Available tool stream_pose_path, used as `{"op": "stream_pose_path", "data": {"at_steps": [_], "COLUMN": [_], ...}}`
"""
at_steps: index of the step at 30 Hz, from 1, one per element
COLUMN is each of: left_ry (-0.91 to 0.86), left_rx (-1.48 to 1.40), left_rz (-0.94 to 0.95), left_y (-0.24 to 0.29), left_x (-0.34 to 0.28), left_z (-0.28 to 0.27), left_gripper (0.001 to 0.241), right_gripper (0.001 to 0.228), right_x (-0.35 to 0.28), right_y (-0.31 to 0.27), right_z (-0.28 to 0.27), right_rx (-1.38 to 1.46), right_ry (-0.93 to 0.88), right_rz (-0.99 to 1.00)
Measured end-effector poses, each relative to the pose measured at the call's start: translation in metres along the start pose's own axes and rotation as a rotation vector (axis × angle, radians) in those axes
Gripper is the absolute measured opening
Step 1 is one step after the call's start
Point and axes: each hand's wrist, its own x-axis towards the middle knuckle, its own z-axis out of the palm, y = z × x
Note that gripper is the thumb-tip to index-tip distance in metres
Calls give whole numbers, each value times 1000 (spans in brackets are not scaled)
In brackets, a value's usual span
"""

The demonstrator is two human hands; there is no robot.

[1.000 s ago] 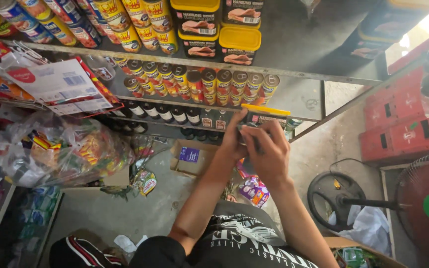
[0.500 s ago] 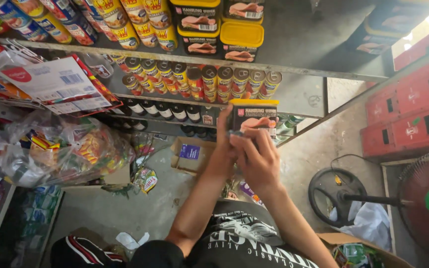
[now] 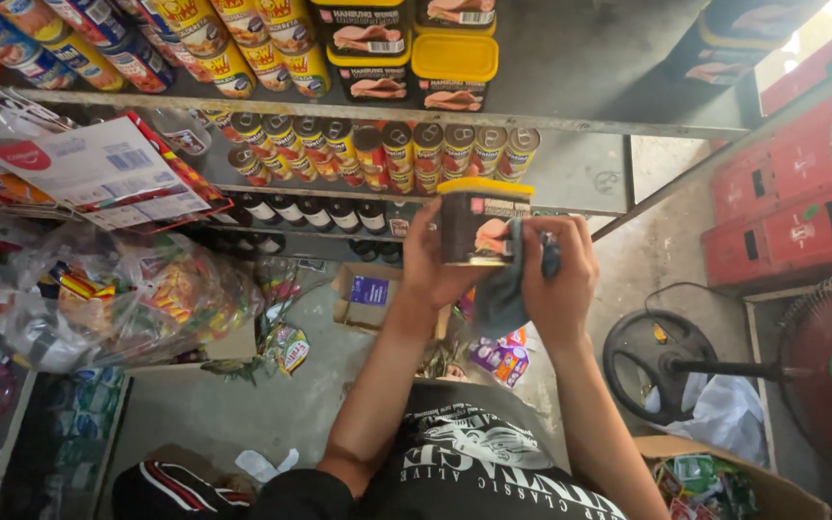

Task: The person is wiping dust off various canned meat products on a grocery store shelf using a cleaning cloth.

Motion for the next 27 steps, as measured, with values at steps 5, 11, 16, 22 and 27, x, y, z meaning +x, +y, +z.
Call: {"op": "stream_pose_path", "data": {"at_steps": [5,11,16,22,27], "left_ry": [-199,-75,191,153,214], "left_rx": [224,349,467,920,929], "left_rz": [15,33,13,294,241], "left_y": [-12,-27,-20,-11,-9], "left_x": [8,18,9,2,3], "left_z": [-36,-65,-30,13,5], "left_gripper": [65,82,78,65,52], "right_gripper": [8,12,12,7,18], "right_x": [-3,-2,6,14,23], "right_y": [28,29,13,-36,-41], "right_z": [10,7,-12,-27,-15], "right_rx": [189,421,570,302,90], "right_ry": [-47,-121,-174,-219,-208], "right_rz": [205,380,504,116,-171]}}
